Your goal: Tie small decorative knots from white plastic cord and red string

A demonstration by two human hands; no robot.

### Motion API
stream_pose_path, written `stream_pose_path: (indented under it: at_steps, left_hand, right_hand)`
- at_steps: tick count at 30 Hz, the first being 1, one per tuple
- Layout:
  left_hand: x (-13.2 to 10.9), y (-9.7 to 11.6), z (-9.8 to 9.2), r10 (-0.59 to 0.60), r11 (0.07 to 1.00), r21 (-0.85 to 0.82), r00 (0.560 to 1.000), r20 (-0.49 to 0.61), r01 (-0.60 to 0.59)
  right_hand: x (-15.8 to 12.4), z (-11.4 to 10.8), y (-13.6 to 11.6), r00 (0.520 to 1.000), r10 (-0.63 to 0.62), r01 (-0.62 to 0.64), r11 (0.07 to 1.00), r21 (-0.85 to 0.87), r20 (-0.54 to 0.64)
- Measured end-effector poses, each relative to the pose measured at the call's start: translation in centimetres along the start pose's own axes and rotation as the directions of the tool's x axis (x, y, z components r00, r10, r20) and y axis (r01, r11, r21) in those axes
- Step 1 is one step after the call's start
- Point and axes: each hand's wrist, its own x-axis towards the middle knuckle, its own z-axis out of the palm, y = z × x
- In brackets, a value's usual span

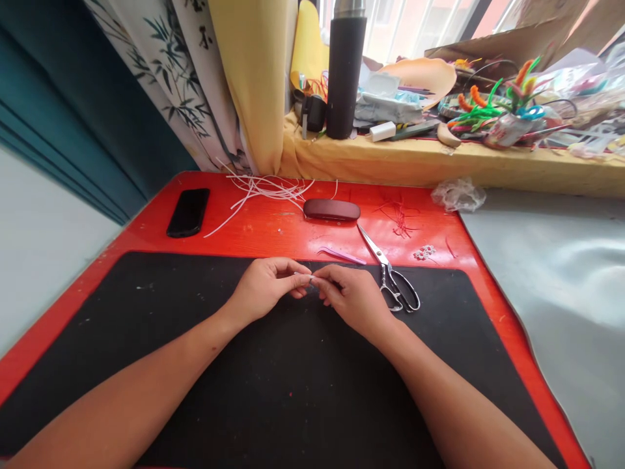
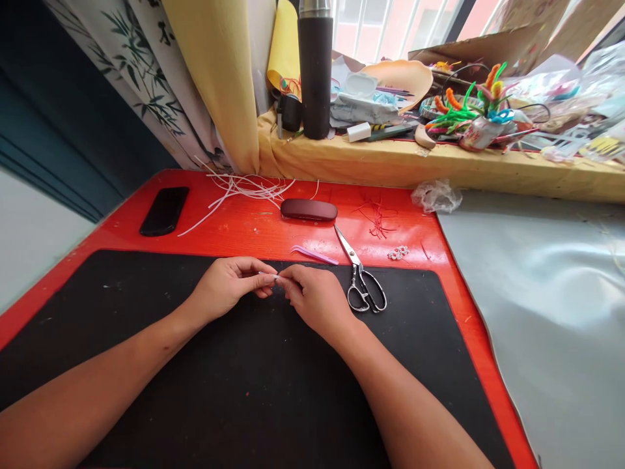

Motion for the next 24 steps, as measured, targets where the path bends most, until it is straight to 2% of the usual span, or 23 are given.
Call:
stream_pose_path:
  at_steps: [4,10,15,20,24]
  left_hand:
    - [0.1,-0.1,-0.1,-0.014,1.0,0.016,1.0,0.017,0.014]
    - [0.6,-0.1,-0.7,-0.108,0.994,0.006,0.987,0.123,0.108]
    - [0.4,0.5,-1.3,-0.162,0.98,0.147,0.966,0.203,0.133]
    - [0.2,0.4,-1.3,-0.157,0.98,0.162,0.957,0.245,0.119]
    - [0.3,0.0,-1.1,-0.143,0.984,0.14,0.965,0.219,0.114]
  right_hand:
    - [0.0,-0.1,0.0,1.0,-0.003,0.004,0.999,-0.047,0.012]
    - [0.0,0.2,0.3,0.999,-0.041,0.045,0.991,-0.129,0.029]
    - [-0.1,0.2,0.5,0.993,-0.108,0.116,0.972,-0.202,0.053]
    - [-0.2,0.1,0.3,0.996,-0.075,0.082,0.987,-0.139,0.053]
    - [0.0,0.2,0.5,0.999,0.021,-0.024,0.998,0.059,0.041]
